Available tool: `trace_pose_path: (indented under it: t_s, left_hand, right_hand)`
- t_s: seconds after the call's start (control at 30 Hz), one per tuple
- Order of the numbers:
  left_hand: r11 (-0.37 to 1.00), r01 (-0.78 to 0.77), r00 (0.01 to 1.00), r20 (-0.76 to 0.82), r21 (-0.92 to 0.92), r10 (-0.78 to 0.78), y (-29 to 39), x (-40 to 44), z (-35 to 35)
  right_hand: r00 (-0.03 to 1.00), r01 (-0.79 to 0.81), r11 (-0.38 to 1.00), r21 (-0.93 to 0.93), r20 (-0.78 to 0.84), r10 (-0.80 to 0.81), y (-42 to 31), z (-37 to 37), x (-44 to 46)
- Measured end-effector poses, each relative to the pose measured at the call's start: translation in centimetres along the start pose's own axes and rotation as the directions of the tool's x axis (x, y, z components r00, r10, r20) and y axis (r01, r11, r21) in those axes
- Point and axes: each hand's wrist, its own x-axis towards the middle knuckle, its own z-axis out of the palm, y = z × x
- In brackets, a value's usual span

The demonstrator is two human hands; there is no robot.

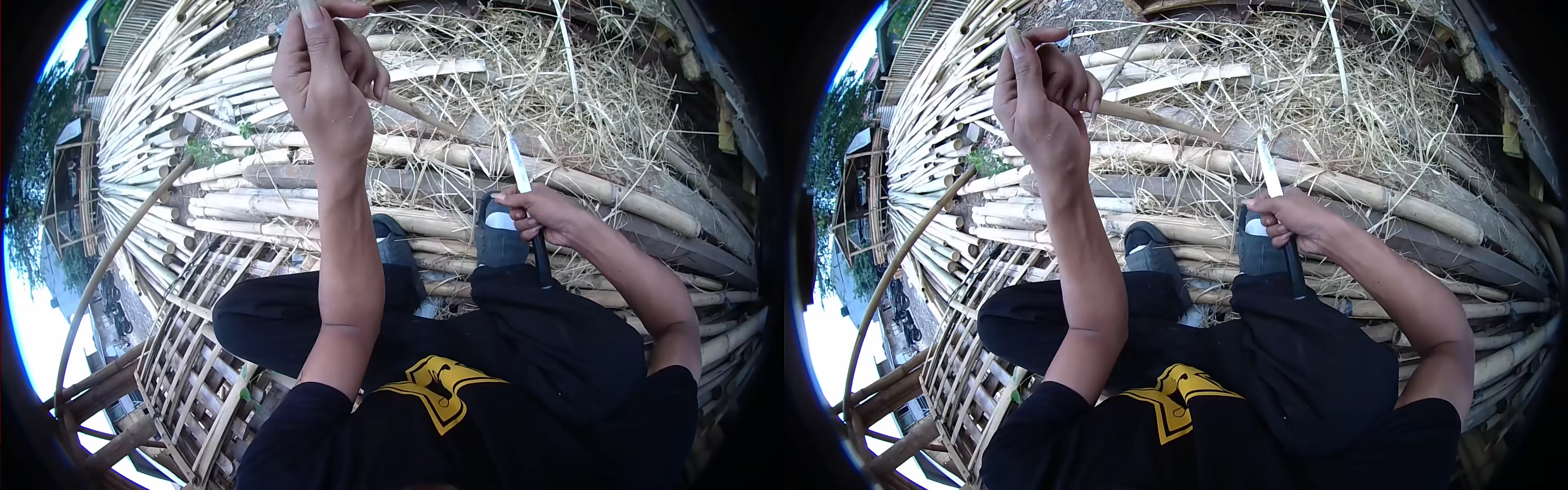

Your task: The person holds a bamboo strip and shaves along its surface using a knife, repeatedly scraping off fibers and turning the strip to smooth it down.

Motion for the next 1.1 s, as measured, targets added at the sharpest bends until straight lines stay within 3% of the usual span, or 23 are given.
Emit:
trace_pose_path:
  t_s: [0.07, 0.17, 0.33, 0.43, 0.47, 0.53, 0.57, 0.6, 0.63, 0.7, 0.73, 0.77, 0.8, 0.83, 0.87, 1.0, 1.07, 1.1]
  left_hand:
    - [0.992, -0.125, 0.992, 0.000, 0.032, 0.126, -0.6, 0.0, 0.2]
    - [0.985, -0.158, 0.987, -0.018, -0.064, 0.157, -1.1, 0.3, 0.3]
    - [0.963, -0.111, 0.994, -0.007, -0.246, 0.112, -1.5, -0.5, 0.2]
    - [0.982, -0.138, 0.990, -0.048, -0.130, 0.132, -1.8, -0.9, 1.0]
    - [0.986, -0.142, 0.987, -0.081, -0.082, 0.135, -1.6, -1.1, 1.5]
    - [0.983, -0.183, 0.973, -0.146, -0.013, 0.179, -1.5, -0.8, 2.8]
    - [0.973, -0.222, 0.952, -0.203, 0.064, 0.230, -1.5, -0.6, 3.2]
    - [0.972, -0.200, 0.973, -0.092, 0.120, 0.212, -1.9, -0.6, 1.7]
    - [0.973, -0.198, 0.974, -0.089, 0.121, 0.210, -2.4, -0.2, 1.9]
    - [0.907, -0.380, 0.896, -0.170, 0.181, 0.410, -2.8, 0.3, 2.8]
    - [0.877, -0.436, 0.861, -0.191, 0.203, 0.472, -2.6, 0.3, 3.5]
    - [0.890, -0.333, 0.880, -0.237, 0.312, 0.412, -1.8, -0.2, 4.1]
    - [0.885, -0.221, 0.887, -0.292, 0.411, 0.357, -1.2, -0.4, 4.5]
    - [0.885, -0.224, 0.886, -0.292, 0.408, 0.359, -1.3, -0.5, 4.3]
    - [0.902, -0.244, 0.899, -0.265, 0.358, 0.348, -1.5, -0.8, 3.8]
    - [0.921, -0.238, 0.915, -0.249, 0.308, 0.319, -1.4, -1.1, 3.1]
    - [0.936, -0.218, 0.910, -0.290, 0.277, 0.297, -1.3, -1.2, 3.4]
    - [0.937, -0.215, 0.911, -0.290, 0.277, 0.295, -1.3, -1.3, 3.6]
  right_hand:
    - [0.998, -0.056, 0.998, 0.010, 0.019, 0.056, 2.0, -0.1, -0.3]
    - [0.999, -0.006, 1.000, -0.019, 0.042, 0.007, 3.1, 0.6, -1.9]
    - [0.997, 0.044, 0.943, -0.330, 0.072, -0.021, 5.8, 1.1, -3.7]
    - [0.989, 0.115, 0.954, -0.276, -0.057, -0.136, 4.6, 1.5, -3.9]
    - [0.922, 0.290, 0.873, -0.392, -0.128, -0.364, 4.0, 2.1, -3.6]
    - [0.722, 0.559, 0.622, -0.548, -0.047, -0.690, 1.4, 3.1, -3.3]
    - [0.653, 0.614, 0.516, -0.597, 0.017, -0.757, -0.4, 4.0, -3.8]
    - [0.578, 0.661, 0.403, -0.632, 0.087, -0.812, -1.9, 5.0, -4.3]
    - [0.578, 0.662, 0.406, -0.630, 0.085, -0.812, -2.6, 5.8, -4.3]
    - [0.391, 0.745, 0.206, -0.634, 0.165, -0.906, -3.4, 7.1, -4.4]
    - [0.368, 0.754, 0.168, -0.635, 0.196, -0.909, -3.4, 7.5, -4.4]
    - [0.364, 0.754, 0.170, -0.634, 0.188, -0.912, -2.9, 7.6, -3.8]
    - [0.450, 0.677, 0.198, -0.709, 0.185, -0.874, -2.1, 7.5, -2.7]
    - [0.533, 0.590, 0.216, -0.778, 0.175, -0.828, -1.8, 7.5, -2.3]
    - [0.693, 0.450, 0.311, -0.837, 0.108, -0.713, -2.2, 7.0, -2.3]
    - [0.674, 0.488, 0.260, -0.833, 0.170, -0.719, -3.1, 7.0, -3.9]
    - [0.406, 0.663, 0.095, -0.742, 0.251, -0.879, -3.5, 8.0, -4.9]
    - [0.408, 0.663, 0.097, -0.743, 0.250, -0.878, -3.1, 7.9, -4.3]
